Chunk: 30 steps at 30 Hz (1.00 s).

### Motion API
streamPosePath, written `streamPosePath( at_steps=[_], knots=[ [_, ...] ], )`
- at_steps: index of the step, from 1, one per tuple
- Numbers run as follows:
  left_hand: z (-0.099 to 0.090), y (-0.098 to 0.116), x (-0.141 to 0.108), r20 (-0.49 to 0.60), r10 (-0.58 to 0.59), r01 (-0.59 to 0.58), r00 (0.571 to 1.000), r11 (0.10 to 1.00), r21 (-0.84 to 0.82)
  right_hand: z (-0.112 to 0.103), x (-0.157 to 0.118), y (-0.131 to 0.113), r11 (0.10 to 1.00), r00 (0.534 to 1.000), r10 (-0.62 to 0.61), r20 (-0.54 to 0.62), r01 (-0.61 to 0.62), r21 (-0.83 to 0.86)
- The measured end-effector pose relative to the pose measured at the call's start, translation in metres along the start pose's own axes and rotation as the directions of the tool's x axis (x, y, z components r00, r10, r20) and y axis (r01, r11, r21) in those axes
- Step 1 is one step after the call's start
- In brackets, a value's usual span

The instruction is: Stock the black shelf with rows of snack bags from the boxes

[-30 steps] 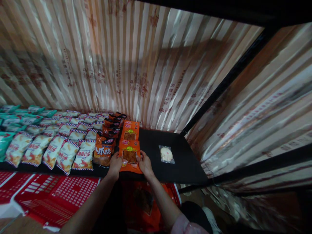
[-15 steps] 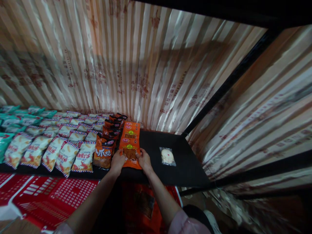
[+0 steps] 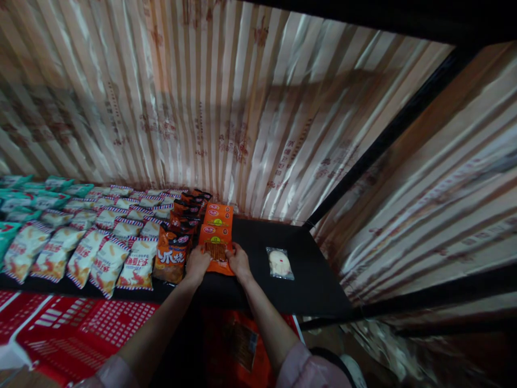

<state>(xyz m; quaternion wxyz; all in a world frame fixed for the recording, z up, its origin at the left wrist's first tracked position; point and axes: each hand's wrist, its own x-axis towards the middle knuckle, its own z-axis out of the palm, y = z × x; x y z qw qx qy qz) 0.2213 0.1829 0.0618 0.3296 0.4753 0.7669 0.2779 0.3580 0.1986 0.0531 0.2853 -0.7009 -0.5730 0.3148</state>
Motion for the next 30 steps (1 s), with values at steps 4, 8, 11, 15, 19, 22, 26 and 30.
streamPosePath(
  at_steps=[4, 8, 11, 15, 19, 22, 26, 30],
  knots=[
    [-0.003, 0.006, 0.003, 0.006, 0.008, -0.008, 1.0, 0.999, 0.043, 0.0, 0.005, -0.004, 1.0, 1.0, 0.001, -0.015, -0.001, -0.016],
    [-0.005, 0.014, 0.005, 0.01, 0.03, -0.031, 0.999, 0.994, 0.101, 0.0, 0.01, -0.005, 0.999, 0.999, -0.022, -0.027, 0.021, -0.05],
    [-0.006, 0.019, 0.007, 0.006, 0.052, -0.053, 0.999, 0.988, 0.145, 0.001, 0.015, -0.004, 0.997, 0.998, -0.039, -0.043, 0.035, -0.071],
    [-0.006, 0.024, 0.009, -0.002, 0.06, -0.058, 0.998, 0.978, 0.198, 0.004, 0.022, -0.005, 0.996, 0.997, -0.048, -0.059, 0.044, -0.075],
    [-0.004, 0.026, 0.011, -0.006, 0.078, -0.075, 0.997, 0.97, 0.233, 0.006, 0.029, -0.006, 0.996, 0.996, -0.059, -0.061, 0.054, -0.075],
    [-0.002, 0.028, 0.013, -0.002, 0.1, -0.096, 0.995, 0.965, 0.245, 0.006, 0.033, -0.006, 0.996, 0.996, -0.057, -0.065, 0.052, -0.075],
    [0.0, 0.03, 0.014, -0.007, 0.105, -0.099, 0.994, 0.959, 0.264, 0.007, 0.035, -0.005, 0.996, 0.996, -0.054, -0.071, 0.048, -0.075],
    [-0.001, 0.032, 0.014, -0.019, 0.114, -0.104, 0.993, 0.953, 0.286, 0.007, 0.037, -0.006, 0.996, 0.996, -0.055, -0.074, 0.049, -0.077]
  ],
)
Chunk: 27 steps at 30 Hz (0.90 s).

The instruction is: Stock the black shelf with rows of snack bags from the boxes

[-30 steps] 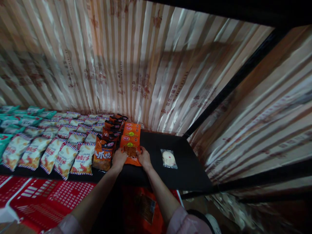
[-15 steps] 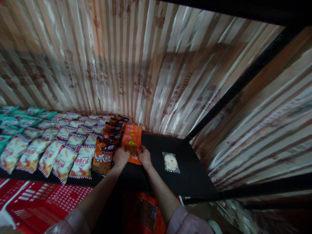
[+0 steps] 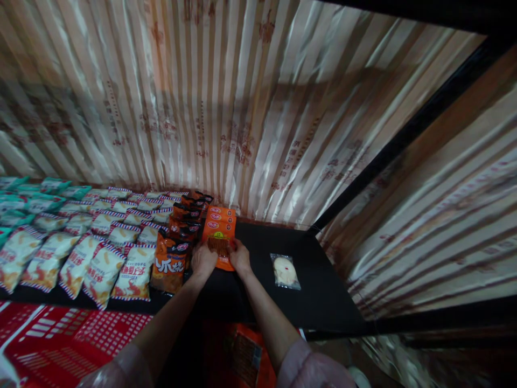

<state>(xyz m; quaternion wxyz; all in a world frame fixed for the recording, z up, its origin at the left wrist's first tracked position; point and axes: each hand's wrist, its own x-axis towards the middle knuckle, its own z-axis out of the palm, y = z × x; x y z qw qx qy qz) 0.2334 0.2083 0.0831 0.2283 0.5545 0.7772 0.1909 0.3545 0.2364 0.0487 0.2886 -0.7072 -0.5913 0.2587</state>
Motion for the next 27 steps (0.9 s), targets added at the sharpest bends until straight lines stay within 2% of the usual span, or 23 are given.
streamPosePath(
  at_steps=[14, 20, 27],
  knots=[
    [0.003, 0.001, -0.004, -0.066, 0.026, -0.025, 0.997, 0.999, 0.019, -0.004, -0.01, -0.004, 1.0, 1.0, 0.002, -0.019, -0.002, -0.004],
    [0.004, -0.001, -0.006, -0.055, 0.028, -0.026, 0.998, 0.999, 0.036, -0.002, -0.016, 0.002, 1.0, 1.0, -0.02, -0.02, 0.02, -0.003],
    [0.011, -0.003, -0.006, -0.103, 0.098, -0.089, 0.99, 0.992, 0.093, 0.003, -0.013, 0.006, 1.0, 1.0, -0.03, 0.009, 0.03, -0.002]
  ],
)
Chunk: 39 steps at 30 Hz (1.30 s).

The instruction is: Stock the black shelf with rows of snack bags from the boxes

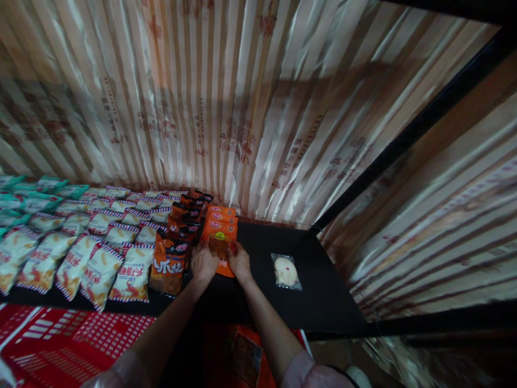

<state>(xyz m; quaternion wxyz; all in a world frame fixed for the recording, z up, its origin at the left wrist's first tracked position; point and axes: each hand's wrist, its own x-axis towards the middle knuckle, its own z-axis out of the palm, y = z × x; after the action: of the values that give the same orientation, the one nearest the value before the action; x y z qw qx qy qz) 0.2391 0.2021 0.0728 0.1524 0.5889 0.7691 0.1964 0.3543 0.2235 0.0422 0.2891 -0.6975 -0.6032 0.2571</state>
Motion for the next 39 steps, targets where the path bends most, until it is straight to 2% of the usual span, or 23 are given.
streamPosePath(
  at_steps=[3, 5, 8, 10, 13, 16, 24, 27, 32, 39],
  knots=[
    [0.007, -0.001, 0.001, -0.054, 0.052, -0.048, 0.997, 0.997, 0.065, 0.001, 0.001, 0.001, 1.0, 1.0, 0.014, 0.006, -0.014, -0.005],
    [0.012, -0.002, 0.002, -0.076, 0.135, -0.126, 0.988, 0.985, 0.118, 0.001, 0.001, 0.001, 1.0, 1.0, 0.014, 0.017, -0.014, -0.005],
    [0.02, -0.005, 0.005, -0.055, 0.276, -0.265, 0.96, 0.953, 0.146, 0.0, 0.0, 0.0, 1.0, 1.0, 0.014, 0.023, -0.014, -0.018],
    [0.025, -0.007, 0.007, -0.021, 0.314, -0.308, 0.949, 0.941, 0.143, 0.0, -0.001, 0.001, 0.999, 1.0, 0.005, 0.019, -0.004, -0.037],
    [0.032, -0.009, 0.01, 0.01, 0.324, -0.321, 0.946, 0.934, 0.158, -0.001, 0.0, 0.003, 0.997, 0.999, -0.048, 0.012, 0.048, -0.058],
    [0.037, -0.01, 0.011, -0.008, 0.323, -0.317, 0.946, 0.933, 0.167, -0.003, 0.0, 0.003, 0.992, 0.996, -0.086, 0.013, 0.087, -0.09],
    [0.039, -0.009, 0.011, -0.037, 0.331, -0.322, 0.943, 0.936, 0.143, -0.01, -0.005, -0.005, 0.97, 0.999, 0.004, 0.054, 0.009, -0.243],
    [0.038, -0.009, 0.011, -0.031, 0.326, -0.318, 0.945, 0.937, 0.145, -0.008, -0.003, -0.002, 0.966, 1.0, 0.002, 0.014, 0.001, -0.257],
    [0.042, -0.011, 0.009, -0.037, 0.337, -0.328, 0.941, 0.932, 0.153, -0.001, 0.013, 0.008, 0.994, 0.997, -0.036, -0.075, 0.028, -0.103],
    [0.049, -0.014, 0.007, -0.04, 0.327, -0.322, 0.944, 0.941, 0.109, -0.003, 0.046, 0.005, 0.996, 0.997, 0.08, -0.025, -0.078, 0.05]
  ],
)
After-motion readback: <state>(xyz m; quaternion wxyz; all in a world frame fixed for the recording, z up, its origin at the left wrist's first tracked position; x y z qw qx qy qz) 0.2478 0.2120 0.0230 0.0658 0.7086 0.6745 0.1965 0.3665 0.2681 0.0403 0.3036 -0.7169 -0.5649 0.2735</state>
